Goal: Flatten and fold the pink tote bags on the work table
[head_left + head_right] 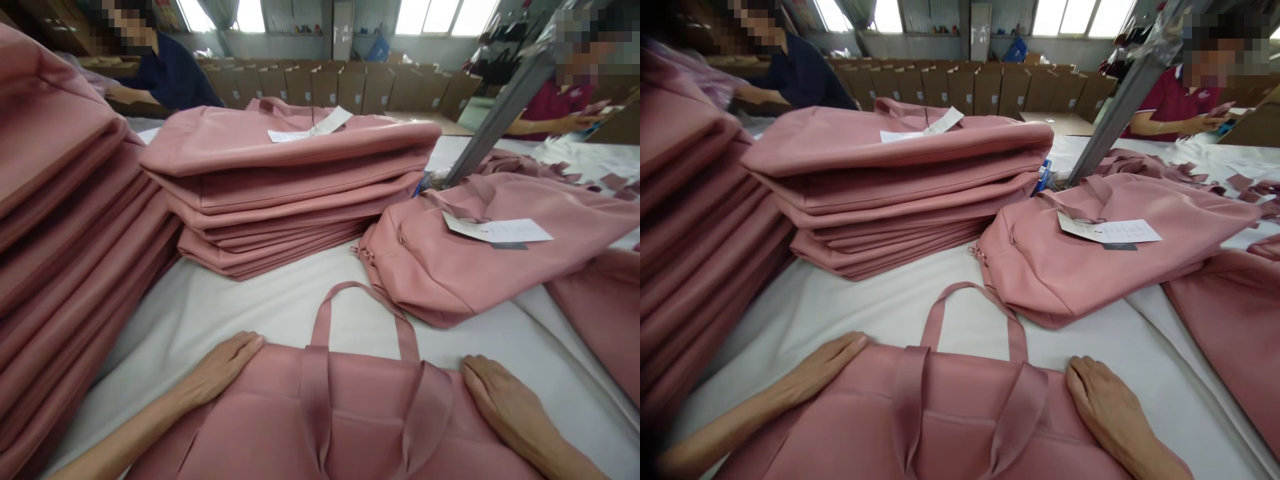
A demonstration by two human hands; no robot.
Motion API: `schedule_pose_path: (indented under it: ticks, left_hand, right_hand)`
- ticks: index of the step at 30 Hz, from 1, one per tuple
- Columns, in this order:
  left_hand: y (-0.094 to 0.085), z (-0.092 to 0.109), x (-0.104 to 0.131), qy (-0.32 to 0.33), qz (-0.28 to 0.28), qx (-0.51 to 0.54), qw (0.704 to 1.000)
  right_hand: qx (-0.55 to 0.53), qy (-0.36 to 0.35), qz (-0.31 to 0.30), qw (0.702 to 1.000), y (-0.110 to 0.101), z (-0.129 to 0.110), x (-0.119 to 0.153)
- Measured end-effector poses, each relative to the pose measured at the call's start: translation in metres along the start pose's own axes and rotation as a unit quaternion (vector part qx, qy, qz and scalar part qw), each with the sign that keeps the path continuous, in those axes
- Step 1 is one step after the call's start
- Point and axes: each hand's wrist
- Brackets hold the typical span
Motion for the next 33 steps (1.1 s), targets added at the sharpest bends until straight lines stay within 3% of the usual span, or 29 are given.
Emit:
schedule_pose_path:
  ticks: [2,5,11,14,17,19,22,25,27,30,33]
  left_hand:
    - [0.004,0.004,-0.007,-0.043,-0.006,-0.003,0.999]
    - [0.016,0.002,-0.014,-0.081,0.05,-0.046,0.994]
    - [0.024,-0.015,-0.016,-0.082,0.074,-0.074,0.991]
    - [0.015,0.001,-0.017,0.004,0.107,-0.07,0.992]
    - [0.012,0.051,-0.014,0.124,0.15,0.0,0.981]
    - [0.021,0.089,-0.012,0.196,0.099,0.019,0.975]
    - [0.049,0.122,-0.022,0.239,-0.06,-0.065,0.967]
    - [0.077,0.117,-0.05,0.184,-0.142,-0.148,0.961]
    - [0.087,0.107,-0.068,0.164,-0.177,-0.175,0.955]
    - [0.086,0.105,-0.076,0.147,-0.244,-0.198,0.938]
    - [0.076,0.12,-0.056,0.179,-0.239,-0.204,0.932]
  right_hand:
    - [-0.054,0.057,-0.026,0.997,0.003,0.0,-0.007]
    - [-0.091,0.142,-0.074,0.983,-0.001,-0.003,-0.018]
    - [-0.091,0.183,-0.143,0.968,-0.006,-0.009,-0.026]
    - [-0.099,0.19,-0.129,0.968,-0.004,-0.01,-0.023]
    - [-0.101,0.192,-0.104,0.971,-0.002,-0.011,-0.023]
    - [-0.106,0.188,-0.089,0.972,0.0,-0.011,-0.023]
    - [-0.114,0.19,-0.062,0.973,0.007,-0.009,-0.021]
    - [-0.114,0.178,0.039,0.977,0.01,-0.005,-0.018]
    - [-0.11,0.117,0.138,0.977,0.002,-0.006,-0.018]
    - [-0.132,-0.011,0.243,0.961,-0.03,-0.02,-0.031]
    - [-0.185,-0.073,0.251,0.947,-0.068,-0.047,-0.065]
Point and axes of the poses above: each hand's wrist, its own x-axis away from the middle knuckle, its own y-axis out of the palm, z = x × y, and after that the axes turned 13 degrees about x, right-handed
